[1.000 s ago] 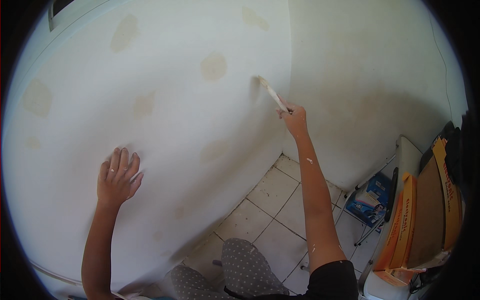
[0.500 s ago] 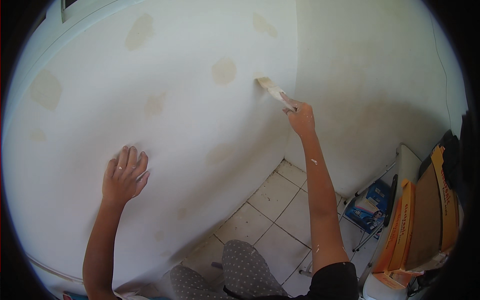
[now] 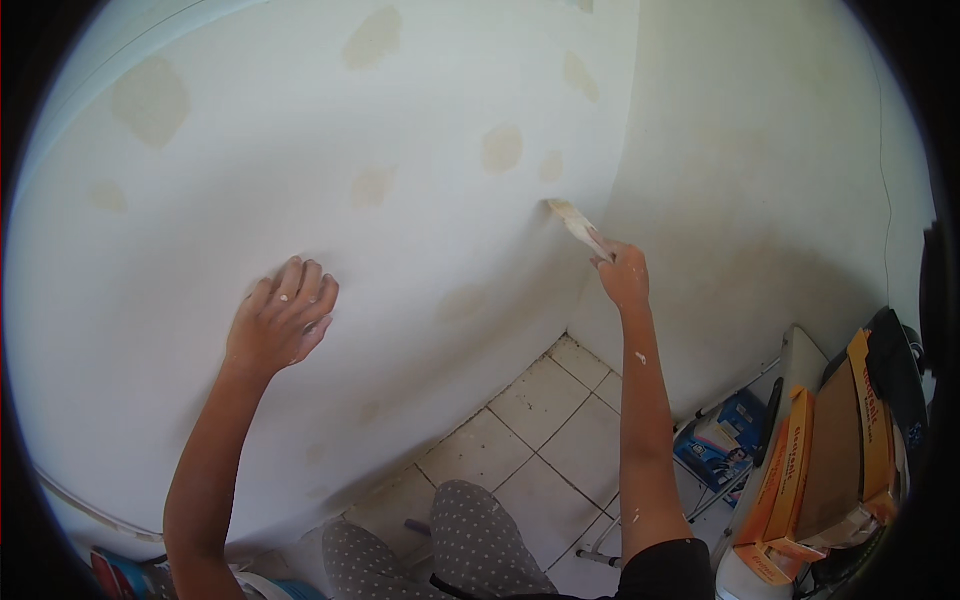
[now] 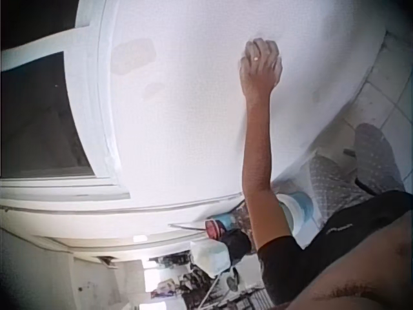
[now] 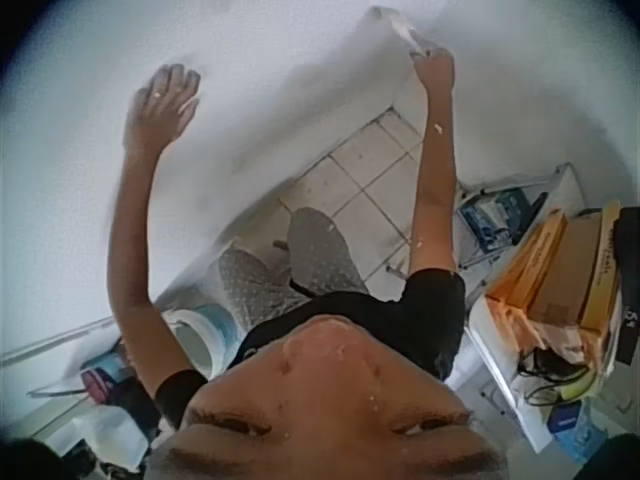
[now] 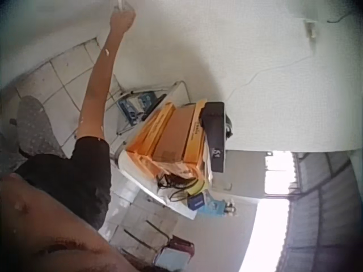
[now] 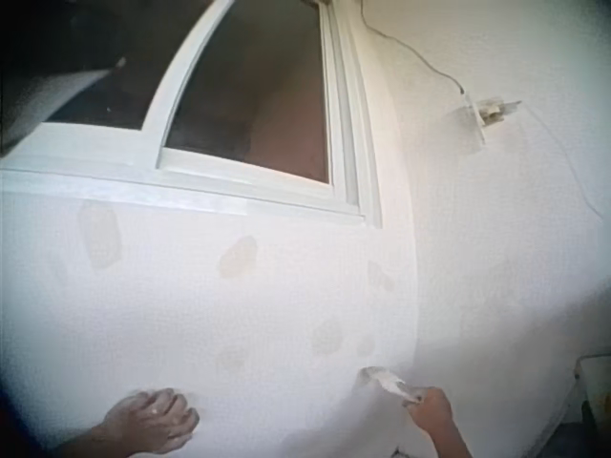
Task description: The person prepares paint in a container, then paints the bottom edge of a wall using a paint brush.
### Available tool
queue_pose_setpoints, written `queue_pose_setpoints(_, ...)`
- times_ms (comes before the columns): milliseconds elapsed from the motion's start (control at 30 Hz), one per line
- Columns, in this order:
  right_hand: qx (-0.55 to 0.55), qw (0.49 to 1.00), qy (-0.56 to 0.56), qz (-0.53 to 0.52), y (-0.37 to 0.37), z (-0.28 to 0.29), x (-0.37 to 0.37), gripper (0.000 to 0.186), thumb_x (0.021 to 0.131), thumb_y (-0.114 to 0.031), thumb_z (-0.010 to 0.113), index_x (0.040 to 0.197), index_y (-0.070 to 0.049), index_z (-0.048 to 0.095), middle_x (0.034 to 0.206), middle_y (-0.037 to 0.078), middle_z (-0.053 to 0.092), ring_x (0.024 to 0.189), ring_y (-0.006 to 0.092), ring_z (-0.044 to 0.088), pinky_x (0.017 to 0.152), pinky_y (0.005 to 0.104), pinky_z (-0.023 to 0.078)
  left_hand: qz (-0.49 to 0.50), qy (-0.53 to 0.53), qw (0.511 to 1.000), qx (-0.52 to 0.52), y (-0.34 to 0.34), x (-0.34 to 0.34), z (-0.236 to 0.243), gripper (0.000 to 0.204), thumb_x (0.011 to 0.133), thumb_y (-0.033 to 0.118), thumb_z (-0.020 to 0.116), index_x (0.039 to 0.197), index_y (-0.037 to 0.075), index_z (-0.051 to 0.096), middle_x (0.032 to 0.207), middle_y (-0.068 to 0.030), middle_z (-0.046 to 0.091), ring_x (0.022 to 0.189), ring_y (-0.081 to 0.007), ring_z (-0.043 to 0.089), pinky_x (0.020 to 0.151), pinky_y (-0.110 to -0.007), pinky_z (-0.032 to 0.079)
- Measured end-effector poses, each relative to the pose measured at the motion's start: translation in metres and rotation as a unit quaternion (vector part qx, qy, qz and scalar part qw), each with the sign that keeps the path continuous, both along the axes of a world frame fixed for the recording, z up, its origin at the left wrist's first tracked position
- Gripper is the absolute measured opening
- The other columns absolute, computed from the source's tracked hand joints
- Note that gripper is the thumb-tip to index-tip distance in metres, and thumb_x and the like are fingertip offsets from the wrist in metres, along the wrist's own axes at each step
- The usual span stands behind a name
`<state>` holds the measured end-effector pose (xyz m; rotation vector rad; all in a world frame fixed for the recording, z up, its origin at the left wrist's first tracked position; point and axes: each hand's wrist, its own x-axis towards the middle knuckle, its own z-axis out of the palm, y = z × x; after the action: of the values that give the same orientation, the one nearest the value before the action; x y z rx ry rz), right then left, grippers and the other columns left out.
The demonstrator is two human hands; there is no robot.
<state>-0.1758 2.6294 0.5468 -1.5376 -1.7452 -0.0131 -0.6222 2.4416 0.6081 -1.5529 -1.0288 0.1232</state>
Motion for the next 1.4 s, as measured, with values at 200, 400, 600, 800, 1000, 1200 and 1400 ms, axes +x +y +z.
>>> queue_pose_setpoints(200,0.015,0.963,0.26,0.074,-0.029,-0.028,-0.028,0.048,0.082,-0.004,0.069,0.128,-0.015,0.064,0.068,0.002,0.058,0.058,0.0096,0.05,0.052,0.0272,0.04,-0.03,0.003,1.0,0.003,-0.003,0.003,0.01,0.049,0.084,0.048,0.063,0.122,0.019,0.051,0.128,-0.0035,0.05,0.122,-0.0201,0.046,0.085,-0.034,0.042)
queue_pose_setpoints(400,0.037,0.844,0.48,0.236,-0.082,0.018,-0.116,0.045,0.089,-0.001,0.061,0.132,0.005,0.054,0.065,-0.001,0.051,0.048,0.0035,0.038,0.041,0.0203,0.025,-0.05,-0.021,0.995,-0.082,-0.001,-0.003,0.012,0.041,0.083,0.042,0.063,0.112,0.015,0.052,0.113,-0.0045,0.054,0.11,-0.0212,0.051,0.065,-0.032,0.046)
queue_pose_setpoints(600,-0.002,0.758,0.468,0.454,-0.127,0.126,-0.208,0.027,0.099,-0.018,0.052,0.11,0.006,0.052,0.063,0.005,0.05,0.038,0.0037,0.028,0.035,0.0197,0.022,-0.335,-0.311,0.862,-0.217,-0.042,-0.021,0.042,0.041,0.083,0.031,0.069,0.119,0.021,0.054,0.123,-0.0066,0.05,0.12,-0.0234,0.047,0.097,-0.04,0.039)
queue_pose_setpoints(800,-0.184,0.686,0.413,0.571,-0.209,0.203,-0.296,0.044,0.096,-0.034,0.058,0.108,0.009,0.057,0.052,0.006,0.051,0.035,0.0067,0.034,0.033,0.0215,0.021,-0.212,-0.504,0.777,-0.312,-0.185,-0.025,0.029,0.049,0.083,0.024,0.071,0.125,0.012,0.05,0.125,-0.0129,0.046,0.119,-0.0271,0.046,0.095,-0.042,0.04)
queue_pose_setpoints(1000,-0.37,0.717,0.134,0.576,-0.3,0.288,-0.346,0.021,0.094,-0.014,0.058,0.095,0.005,0.066,0.058,0.0,0.051,0.052,0.0055,0.043,0.047,0.0218,0.033,0.172,-0.744,0.541,-0.352,-0.44,0.019,0.041,0.062,0.082,0.021,0.071,0.135,0.007,0.041,0.133,-0.0246,0.039,0.116,-0.039,0.05,0.092,-0.047,0.047)
queue_pose_setpoints(1200,-0.591,0.6,0.104,0.529,-0.37,0.313,-0.383,0.03,0.1,-0.026,0.052,0.091,0.002,0.06,0.056,0.0,0.046,0.043,0.0072,0.037,0.041,0.0257,0.03,0.395,-0.845,0.36,-0.024,-0.593,0.115,0.13,0.062,0.082,0.029,0.07,0.131,0.005,0.039,0.128,-0.0272,0.035,0.119,-0.0458,0.041,0.094,-0.052,0.043)
queue_pose_setpoints(1400,-0.694,0.502,0.201,0.476,-0.451,0.353,-0.437,0.029,0.102,-0.03,0.045,0.098,-0.002,0.052,0.057,0.003,0.047,0.037,0.0098,0.036,0.037,0.0258,0.027,0.406,-0.843,0.313,0.162,-0.663,0.145,0.132,0.059,0.082,0.021,0.067,0.127,-0.003,0.037,0.124,-0.0287,0.03,0.116,-0.0453,0.033,0.1,-0.052,0.036)
